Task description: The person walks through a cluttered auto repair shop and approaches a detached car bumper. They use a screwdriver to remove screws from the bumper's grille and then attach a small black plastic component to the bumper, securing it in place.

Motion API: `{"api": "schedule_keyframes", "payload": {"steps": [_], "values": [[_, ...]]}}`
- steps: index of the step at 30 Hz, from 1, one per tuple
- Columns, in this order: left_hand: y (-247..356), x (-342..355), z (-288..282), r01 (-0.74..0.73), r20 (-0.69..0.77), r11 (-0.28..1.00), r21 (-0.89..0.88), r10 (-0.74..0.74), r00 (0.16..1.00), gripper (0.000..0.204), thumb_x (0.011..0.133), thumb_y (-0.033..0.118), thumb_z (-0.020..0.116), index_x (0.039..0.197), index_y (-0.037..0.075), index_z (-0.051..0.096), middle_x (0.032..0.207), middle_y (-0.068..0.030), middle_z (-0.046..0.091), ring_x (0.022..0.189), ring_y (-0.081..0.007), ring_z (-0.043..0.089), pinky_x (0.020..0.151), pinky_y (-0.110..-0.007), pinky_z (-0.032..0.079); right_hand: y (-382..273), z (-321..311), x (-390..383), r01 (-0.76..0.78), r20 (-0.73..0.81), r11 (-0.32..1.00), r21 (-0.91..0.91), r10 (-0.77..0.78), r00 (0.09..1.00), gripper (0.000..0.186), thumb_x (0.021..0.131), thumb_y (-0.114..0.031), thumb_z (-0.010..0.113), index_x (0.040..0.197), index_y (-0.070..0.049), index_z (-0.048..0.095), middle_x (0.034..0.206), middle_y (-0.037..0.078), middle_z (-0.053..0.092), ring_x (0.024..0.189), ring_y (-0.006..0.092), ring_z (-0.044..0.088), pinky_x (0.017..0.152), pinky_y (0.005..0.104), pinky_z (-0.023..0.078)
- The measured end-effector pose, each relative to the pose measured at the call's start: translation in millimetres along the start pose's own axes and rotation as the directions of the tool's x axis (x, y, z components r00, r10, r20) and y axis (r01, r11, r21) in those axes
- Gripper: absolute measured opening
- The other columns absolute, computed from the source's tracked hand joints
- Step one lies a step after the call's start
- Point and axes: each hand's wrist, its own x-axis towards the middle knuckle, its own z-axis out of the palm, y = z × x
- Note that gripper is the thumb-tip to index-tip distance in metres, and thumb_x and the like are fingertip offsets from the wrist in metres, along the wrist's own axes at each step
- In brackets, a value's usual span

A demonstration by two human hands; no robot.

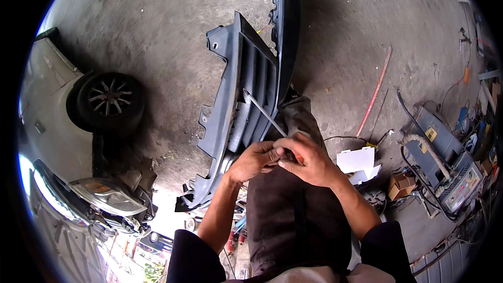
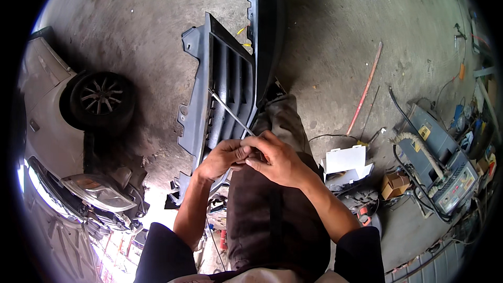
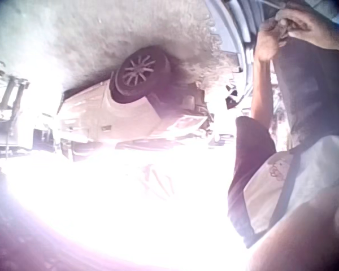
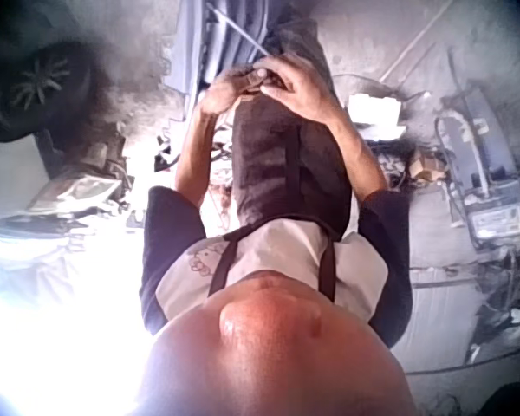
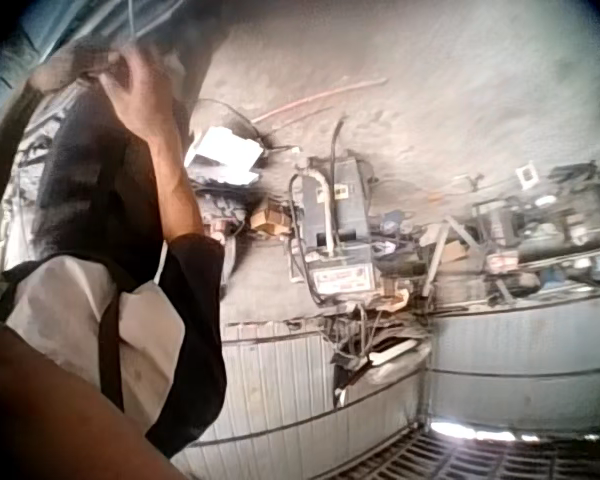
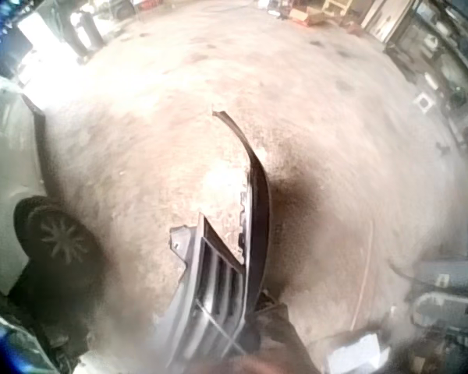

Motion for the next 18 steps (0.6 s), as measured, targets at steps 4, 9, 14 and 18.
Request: {"api": "schedule_keyframes", "payload": {"steps": [4,9,14,18], "values": [[4.2,10.4,-6.9,-0.391,-0.252,0.878,-0.276,0.327,0.911,0.035,0.102,0.033,0.047,0.098,0.001,0.060,0.067,0.0031,0.041,0.055,-0.0074,0.034,0.052,-0.023,0.029,-7.3,-1.1,-29.9,0.008,-0.035,0.993,0.115,-0.004,0.999,0.045,0.094,-0.007,0.059,0.137,-0.007,0.048,0.094,0.005,0.053,0.068,0.0101,0.051,0.060,0.0254,0.044],[24.9,21.1,0.1,-0.486,-0.184,0.600,-0.635,0.494,0.850,0.035,0.102,0.037,0.047,0.101,0.006,0.062,0.072,0.0025,0.043,0.059,-0.0089,0.036,0.058,-0.024,0.032,-19.9,10.8,-58.3,-0.023,0.053,0.979,0.202,0.013,0.999,0.045,0.100,-0.009,0.051,0.143,-0.005,0.041,0.087,0.004,0.051,0.062,0.0086,0.049,0.058,0.0240,0.045],[29.5,23.6,20.2,-0.527,-0.169,0.622,-0.579,0.541,0.824,0.035,0.101,0.038,0.047,0.094,0.008,0.063,0.072,0.0035,0.039,0.059,-0.0085,0.033,0.061,-0.025,0.032,-17.3,18.0,-66.1,-0.046,0.057,0.968,0.246,0.033,0.998,0.047,0.100,-0.008,0.049,0.145,-0.006,0.038,0.083,0.003,0.049,0.060,0.0085,0.048,0.057,0.0238,0.044],[29.2,26.0,24.5,-0.535,-0.164,0.646,-0.545,0.544,0.823,0.036,0.101,0.039,0.046,0.091,0.008,0.063,0.071,0.0039,0.037,0.059,-0.0085,0.032,0.061,-0.025,0.032,-22.7,11.1,-69.5,-0.169,0.127,0.920,0.354,0.132,0.983,0.047,0.100,-0.008,0.049,0.146,-0.008,0.039,0.088,0.007,0.055,0.065,0.0127,0.054,0.061,0.0265,0.046]]}}
